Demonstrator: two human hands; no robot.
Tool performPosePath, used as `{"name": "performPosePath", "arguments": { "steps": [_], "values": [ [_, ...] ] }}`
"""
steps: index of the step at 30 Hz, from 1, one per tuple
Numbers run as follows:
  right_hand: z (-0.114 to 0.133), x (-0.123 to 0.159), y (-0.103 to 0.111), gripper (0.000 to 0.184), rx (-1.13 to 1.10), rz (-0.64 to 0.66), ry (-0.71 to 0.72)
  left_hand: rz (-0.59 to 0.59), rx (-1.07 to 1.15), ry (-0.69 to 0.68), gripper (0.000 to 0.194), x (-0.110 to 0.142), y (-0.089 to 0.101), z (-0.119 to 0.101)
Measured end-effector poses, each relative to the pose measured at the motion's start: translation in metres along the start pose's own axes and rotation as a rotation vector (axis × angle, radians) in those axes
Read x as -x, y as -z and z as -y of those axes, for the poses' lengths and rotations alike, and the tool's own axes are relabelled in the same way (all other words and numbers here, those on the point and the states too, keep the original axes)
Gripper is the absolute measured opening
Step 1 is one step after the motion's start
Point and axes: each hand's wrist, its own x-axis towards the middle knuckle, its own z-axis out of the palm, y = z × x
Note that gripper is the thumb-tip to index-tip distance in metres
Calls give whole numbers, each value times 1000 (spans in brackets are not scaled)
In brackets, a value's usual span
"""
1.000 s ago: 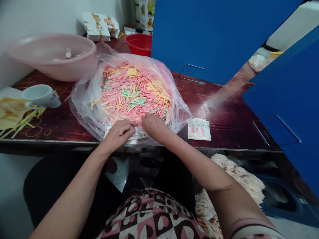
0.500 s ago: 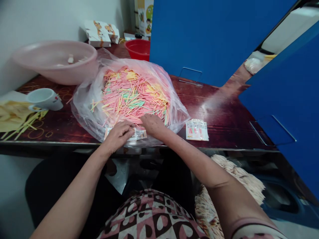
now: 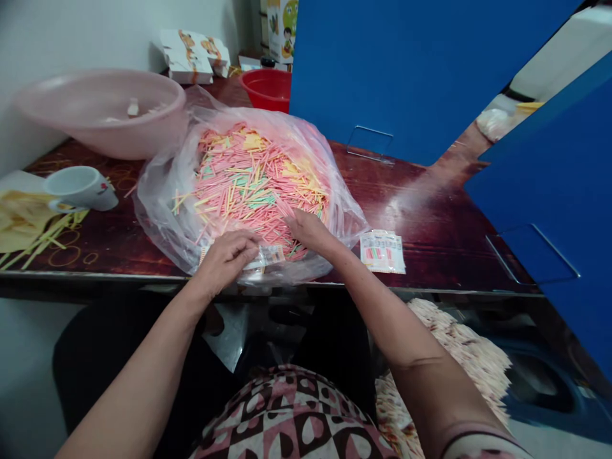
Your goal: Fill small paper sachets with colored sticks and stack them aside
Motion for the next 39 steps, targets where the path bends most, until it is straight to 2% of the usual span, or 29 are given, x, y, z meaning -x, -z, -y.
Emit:
{"name": "performPosePath", "arguments": {
  "steps": [4,8,14,18,23,28,31,33,36,39],
  "values": [
    [0,8,-6,31,-239,-28,56,-211,273,77,22,-8,-2,-10],
    [3,11,-8,30,-305,2,53,-334,556,160,20,-23,-11,-10],
    [2,8,-12,25,-350,14,-50,-304,606,277,28,-33,-13,-16],
    [6,7,-14,20,-232,-4,63,-251,613,221,29,-37,-17,-24],
    [11,4,-18,26,-146,51,98,-247,826,138,29,-41,-28,-25],
    [10,3,-31,20,-178,34,185,-226,920,152,30,-40,-33,-23],
    [7,2,-30,18,-159,19,172,-199,944,174,29,-38,-32,-25],
    [5,0,-23,23,-150,-7,145,-239,972,176,29,-38,-29,-26],
    [6,-2,-11,34,-170,-103,121,-380,1001,184,31,-38,-23,-24],
    [9,-2,-6,40,-280,-135,100,-456,1001,188,32,-38,-19,-20]
  ]
}}
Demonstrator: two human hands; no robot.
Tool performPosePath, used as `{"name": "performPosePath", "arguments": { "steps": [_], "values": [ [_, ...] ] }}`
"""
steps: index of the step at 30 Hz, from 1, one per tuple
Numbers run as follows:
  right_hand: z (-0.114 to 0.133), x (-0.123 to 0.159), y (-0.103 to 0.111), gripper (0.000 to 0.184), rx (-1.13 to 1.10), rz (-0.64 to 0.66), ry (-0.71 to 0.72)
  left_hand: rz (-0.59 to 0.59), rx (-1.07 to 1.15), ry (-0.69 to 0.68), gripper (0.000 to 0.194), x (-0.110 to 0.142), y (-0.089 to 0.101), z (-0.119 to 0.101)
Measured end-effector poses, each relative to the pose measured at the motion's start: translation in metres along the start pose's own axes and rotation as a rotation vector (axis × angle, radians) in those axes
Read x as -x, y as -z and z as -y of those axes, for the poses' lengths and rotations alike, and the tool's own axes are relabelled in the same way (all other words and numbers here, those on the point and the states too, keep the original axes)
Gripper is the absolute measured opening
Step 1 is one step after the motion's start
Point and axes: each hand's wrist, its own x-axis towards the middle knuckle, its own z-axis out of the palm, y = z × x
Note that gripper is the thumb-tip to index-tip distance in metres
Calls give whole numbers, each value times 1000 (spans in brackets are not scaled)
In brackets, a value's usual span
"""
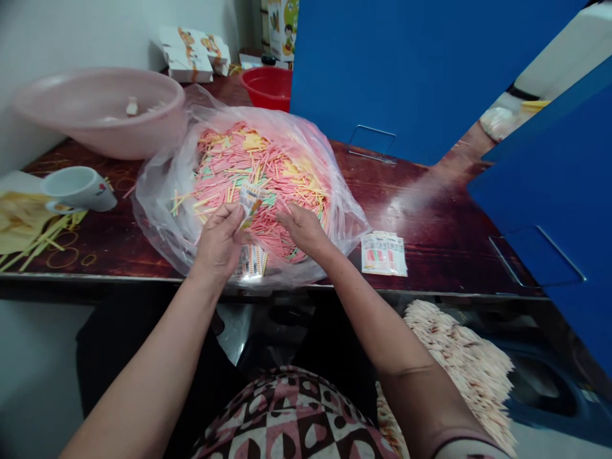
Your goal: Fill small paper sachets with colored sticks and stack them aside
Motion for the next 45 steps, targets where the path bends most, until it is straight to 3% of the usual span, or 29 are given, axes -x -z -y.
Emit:
{"name": "performPosePath", "arguments": {
  "steps": [3,6,10,12,14,17,20,23,27,33,37,41,45],
  "values": [
    [0,3,-4,38,-30,46,-11,20,-6,-48,32,1,-1,-1],
    [-4,5,-12,29,83,53,16,108,-57,-101,32,6,-7,-2],
    [-7,3,-25,17,103,39,12,299,-184,-33,33,14,-14,-1],
    [-5,2,-28,18,41,29,-29,295,-164,-1,30,15,-16,-1],
    [1,0,-25,27,-127,-11,-77,193,-43,12,26,14,-17,-2],
    [15,-5,-19,35,-614,-160,-99,49,184,71,22,11,-18,-1],
    [30,-11,-25,31,-996,-322,-98,70,307,202,19,11,-21,3],
    [39,-12,-44,29,-1084,-379,-146,114,353,274,22,14,-23,7],
    [39,-9,-54,25,-1091,-381,-189,104,270,277,23,16,-21,8],
    [33,-5,-14,29,-1017,-463,-170,-84,-19,102,17,10,-12,8],
    [33,6,3,37,-855,-359,-212,-139,-60,102,18,7,-9,9],
    [35,13,3,45,-642,-319,-242,-157,-90,96,18,7,-9,12],
    [37,16,1,51,-452,-191,-165,-124,-178,47,16,9,-7,14]
  ]
}}
